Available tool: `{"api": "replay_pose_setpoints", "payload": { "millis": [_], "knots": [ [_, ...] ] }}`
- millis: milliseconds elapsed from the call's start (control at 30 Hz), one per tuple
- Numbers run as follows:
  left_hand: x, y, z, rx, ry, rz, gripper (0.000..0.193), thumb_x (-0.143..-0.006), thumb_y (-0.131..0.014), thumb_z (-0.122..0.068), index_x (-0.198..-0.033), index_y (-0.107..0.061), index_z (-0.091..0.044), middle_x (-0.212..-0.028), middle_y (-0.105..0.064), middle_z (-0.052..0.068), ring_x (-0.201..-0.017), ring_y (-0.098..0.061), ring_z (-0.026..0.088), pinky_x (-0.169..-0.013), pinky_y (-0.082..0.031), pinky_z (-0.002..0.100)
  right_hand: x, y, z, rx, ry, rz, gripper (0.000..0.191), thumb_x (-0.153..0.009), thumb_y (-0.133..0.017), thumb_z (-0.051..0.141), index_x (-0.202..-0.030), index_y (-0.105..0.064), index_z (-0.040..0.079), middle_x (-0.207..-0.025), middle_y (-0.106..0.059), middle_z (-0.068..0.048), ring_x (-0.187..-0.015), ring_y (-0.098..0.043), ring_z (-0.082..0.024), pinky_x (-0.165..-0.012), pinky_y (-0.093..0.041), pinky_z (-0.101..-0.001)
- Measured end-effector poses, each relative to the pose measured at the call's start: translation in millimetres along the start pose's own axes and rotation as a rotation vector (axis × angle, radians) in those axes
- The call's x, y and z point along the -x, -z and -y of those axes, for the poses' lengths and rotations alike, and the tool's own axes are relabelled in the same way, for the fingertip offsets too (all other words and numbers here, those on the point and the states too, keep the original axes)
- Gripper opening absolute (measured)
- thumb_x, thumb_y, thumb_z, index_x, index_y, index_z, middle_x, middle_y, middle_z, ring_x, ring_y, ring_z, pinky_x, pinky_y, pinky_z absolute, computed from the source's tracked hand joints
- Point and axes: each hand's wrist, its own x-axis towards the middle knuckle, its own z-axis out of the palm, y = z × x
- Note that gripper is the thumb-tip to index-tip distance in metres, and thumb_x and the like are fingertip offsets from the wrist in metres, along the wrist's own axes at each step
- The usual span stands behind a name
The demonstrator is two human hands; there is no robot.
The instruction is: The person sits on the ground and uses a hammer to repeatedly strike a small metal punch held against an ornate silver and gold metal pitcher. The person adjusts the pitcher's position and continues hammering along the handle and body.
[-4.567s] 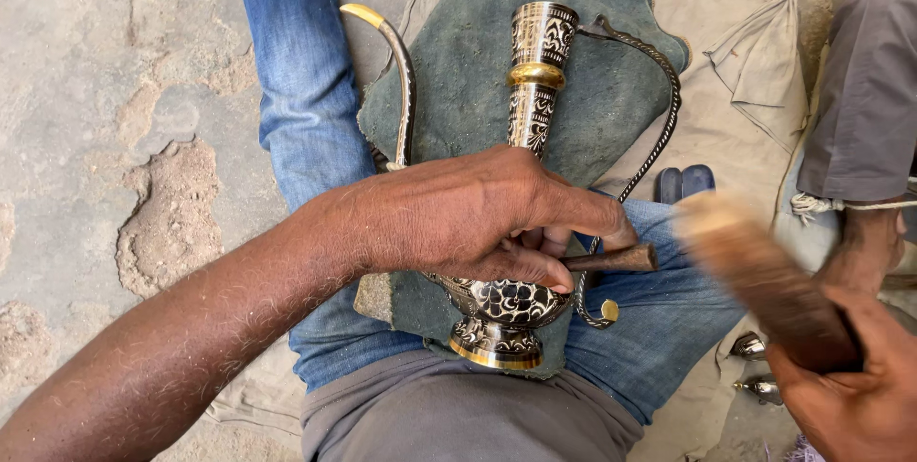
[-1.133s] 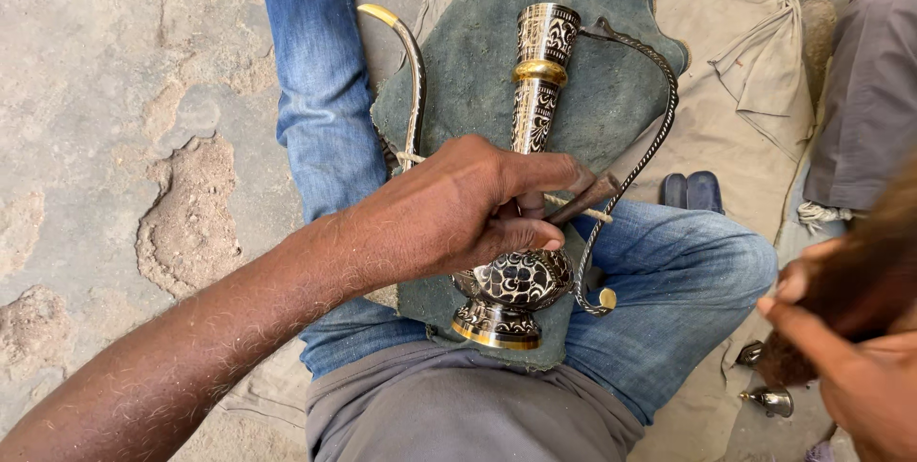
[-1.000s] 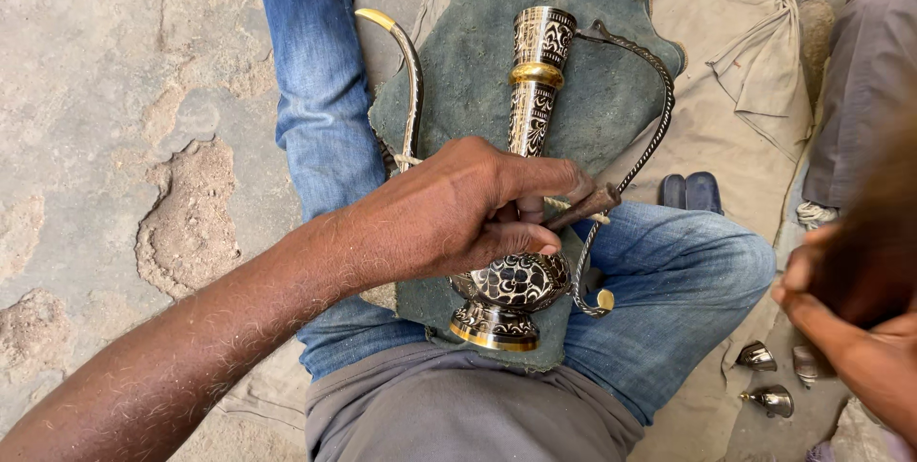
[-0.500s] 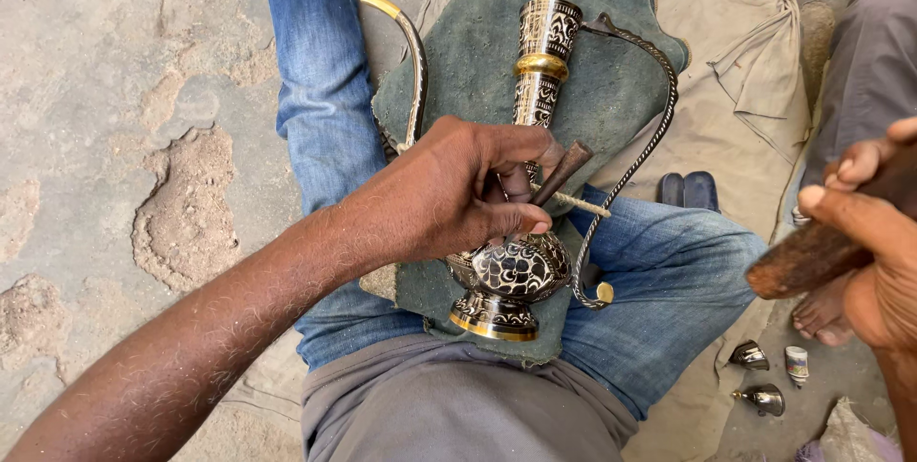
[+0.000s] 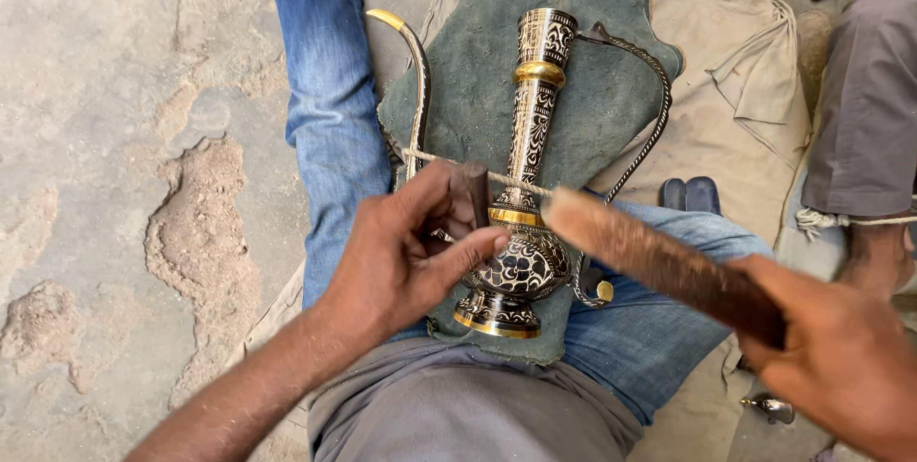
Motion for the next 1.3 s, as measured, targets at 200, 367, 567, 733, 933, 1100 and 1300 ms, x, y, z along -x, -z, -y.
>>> {"api": "replay_pose_setpoints", "payload": {
  "millis": [200, 367, 567, 733, 933, 1100, 1300],
  "knots": [
    [7.6, -18.1, 6.0, -0.02, 0.06, -0.216, 0.034, -0.085, -0.085, -0.018, -0.09, -0.055, -0.005, -0.073, -0.063, -0.002, -0.061, -0.062, -0.001, -0.045, -0.05, 0.019, -20.4, -1.5, 2.9, -0.349, -0.401, -0.147, 0.026, -0.102, -0.071, 0.018, -0.111, -0.071, -0.007, -0.098, -0.072, -0.02, -0.076, -0.072, -0.032, -0.071, -0.057, -0.0371],
    [16.3, -30.1, -0.5, -0.146, -0.053, -0.315, 0.035, -0.088, -0.084, -0.016, -0.109, -0.061, -0.002, -0.076, -0.064, 0.0, -0.067, -0.061, 0.003, -0.055, -0.055, 0.019, -43.7, 35.0, 0.5, -0.276, 0.294, -0.544, 0.04, -0.088, -0.072, -0.01, -0.126, -0.068, -0.001, -0.116, -0.072, -0.017, -0.096, -0.069, -0.022, -0.088, -0.055, -0.0296],
    [16.7, -28.3, -5.0, -0.194, -0.107, -0.267, 0.036, -0.09, -0.082, -0.013, -0.12, -0.064, -0.003, -0.079, -0.063, 0.001, -0.069, -0.061, 0.005, -0.057, -0.054, 0.022, -44.8, 103.3, 57.3, -0.138, 0.464, -0.583, 0.038, -0.081, -0.069, -0.015, -0.119, -0.065, -0.007, -0.097, -0.069, -0.018, -0.082, -0.068, -0.024, -0.078, -0.054, -0.0343],
    [12.0, -26.1, -1.4, -0.107, -0.02, -0.224, 0.026, -0.091, -0.083, -0.013, -0.107, -0.064, -0.004, -0.076, -0.062, -0.001, -0.068, -0.059, 0.004, -0.056, -0.054, 0.021, -44.6, 133.9, 80.0, -0.158, 0.363, -0.464, 0.036, -0.084, -0.068, -0.012, -0.118, -0.069, 0.002, -0.083, -0.068, -0.013, -0.07, -0.067, -0.021, -0.068, -0.052, -0.0337],
    [9.3, -21.8, -0.3, -0.098, -0.045, -0.191, 0.033, -0.088, -0.083, -0.012, -0.114, -0.064, -0.004, -0.074, -0.058, -0.002, -0.066, -0.055, 0.002, -0.054, -0.05, 0.02, -41.5, 131.1, 71.1, -0.149, 0.35, -0.403, 0.038, -0.081, -0.072, -0.007, -0.118, -0.069, 0.002, -0.077, -0.068, -0.012, -0.066, -0.069, -0.022, -0.063, -0.051, -0.0366],
    [9.4, -19.1, -1.1, -0.079, -0.051, -0.147, 0.031, -0.088, -0.083, -0.012, -0.114, -0.066, -0.005, -0.075, -0.059, -0.003, -0.066, -0.054, 0.001, -0.053, -0.05, 0.019, -38.6, 132.4, 84.4, -0.089, 0.436, -0.414, 0.045, -0.071, -0.074, -0.004, -0.115, -0.071, 0.006, -0.077, -0.069, -0.009, -0.069, -0.068, -0.023, -0.061, -0.053, -0.0362],
    [7.2, -16.5, -1.8, -0.128, -0.111, -0.118, 0.027, -0.089, -0.084, -0.016, -0.106, -0.066, -0.006, -0.077, -0.061, -0.004, -0.068, -0.061, 0.0, -0.055, -0.055, 0.017, -38.8, 129.8, 92.0, -0.049, 0.313, -0.323, 0.044, -0.076, -0.077, -0.002, -0.118, -0.07, 0.009, -0.076, -0.069, -0.008, -0.064, -0.069, -0.019, -0.061, -0.053, -0.0351]
  ]
}}
